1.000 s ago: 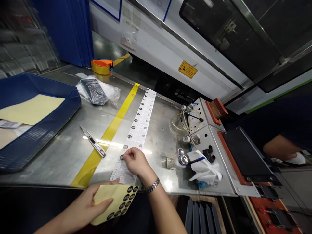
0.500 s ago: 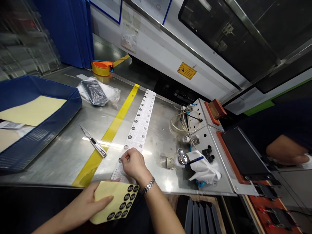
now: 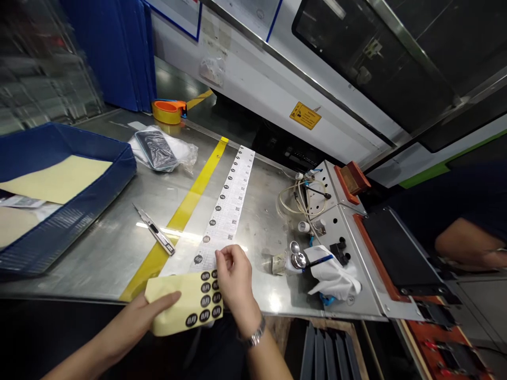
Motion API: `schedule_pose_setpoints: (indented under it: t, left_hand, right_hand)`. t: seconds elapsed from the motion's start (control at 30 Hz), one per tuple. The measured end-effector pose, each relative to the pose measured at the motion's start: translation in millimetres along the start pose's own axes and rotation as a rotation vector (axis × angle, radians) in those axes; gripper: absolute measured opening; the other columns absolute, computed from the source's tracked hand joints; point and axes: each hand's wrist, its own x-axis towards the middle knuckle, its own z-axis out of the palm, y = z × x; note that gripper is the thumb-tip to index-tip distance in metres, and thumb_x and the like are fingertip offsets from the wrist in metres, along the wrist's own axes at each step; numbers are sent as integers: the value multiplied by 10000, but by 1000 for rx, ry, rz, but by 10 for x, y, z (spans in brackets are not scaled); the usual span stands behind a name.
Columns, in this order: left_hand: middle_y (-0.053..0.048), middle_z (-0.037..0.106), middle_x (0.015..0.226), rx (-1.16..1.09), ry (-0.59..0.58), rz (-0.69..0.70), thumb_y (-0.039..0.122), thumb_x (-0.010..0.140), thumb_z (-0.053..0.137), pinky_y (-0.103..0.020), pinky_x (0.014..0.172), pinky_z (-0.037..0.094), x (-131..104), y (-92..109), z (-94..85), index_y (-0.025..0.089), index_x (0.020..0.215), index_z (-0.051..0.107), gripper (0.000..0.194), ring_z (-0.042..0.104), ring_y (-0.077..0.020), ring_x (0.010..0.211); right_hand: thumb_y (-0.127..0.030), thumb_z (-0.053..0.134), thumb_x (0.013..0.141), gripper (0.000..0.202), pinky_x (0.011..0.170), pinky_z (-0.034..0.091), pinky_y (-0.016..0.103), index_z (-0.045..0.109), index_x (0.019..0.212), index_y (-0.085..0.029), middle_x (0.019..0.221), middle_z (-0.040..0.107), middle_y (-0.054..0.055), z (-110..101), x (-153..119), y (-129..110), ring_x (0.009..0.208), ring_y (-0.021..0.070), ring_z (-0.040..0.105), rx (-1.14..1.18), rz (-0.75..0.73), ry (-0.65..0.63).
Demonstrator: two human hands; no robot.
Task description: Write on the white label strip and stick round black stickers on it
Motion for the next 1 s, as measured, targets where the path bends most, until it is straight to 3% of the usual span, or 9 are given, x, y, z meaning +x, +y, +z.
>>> schedule_pose_setpoints:
  t: [0.07,0.17,0.27,0.5,0.77,0.87,1.0]
  left_hand:
    - [-118,743,1175,-33,-24,-3,474,766,769,-398,968,544,30,10,-15,122,1267,617,631,681,-317,1095]
    - [-88,694,1285,-14,-31,32,470,830,715,-384,1064,476,68,8,-33,163,1410,493,693,619,-290,1208]
    - [-66,685,1302,20,-11,47,490,822,719,-364,1073,462,77,12,-23,185,1439,464,734,597,-284,1233]
    - [-84,693,1287,35,4,22,530,757,769,-385,1039,483,97,17,-15,171,1395,521,773,607,-315,1213]
    - [-98,687,1294,-37,-4,36,437,835,717,-384,1037,477,91,81,63,179,1503,361,799,608,-294,1221]
    - [-107,677,1309,-98,-24,27,413,835,716,-360,997,513,70,137,101,159,1462,430,735,601,-294,1234]
    - [-130,706,1254,-14,-8,15,468,803,729,-365,945,556,62,125,62,127,1323,588,637,655,-317,1155]
  right_hand:
    - [-302,555,955,190,665,430,272,615,806,-201,749,581,4,-153,-181,-41,697,152,538,70,-99,14]
    - [-235,622,926,115,664,457,258,699,850,-196,789,628,25,-297,-427,-86,717,147,574,137,-179,-148]
    - [-198,657,907,115,695,489,258,753,969,-203,849,658,52,-294,-562,-65,781,161,620,125,-230,-262]
    - [-190,626,928,176,682,500,263,748,1054,-211,873,659,61,-166,-541,26,776,171,620,-22,-365,-264]
    - [-107,511,947,172,585,409,294,672,981,-158,789,652,75,-121,-574,-74,700,192,565,-267,-637,-142]
    - [-117,534,930,123,617,413,293,636,960,-179,811,627,62,-187,-573,-118,731,185,562,-142,-580,-153]
    - [-205,533,955,97,685,435,287,587,875,-207,829,577,30,-288,-402,-116,766,164,545,172,-275,-121]
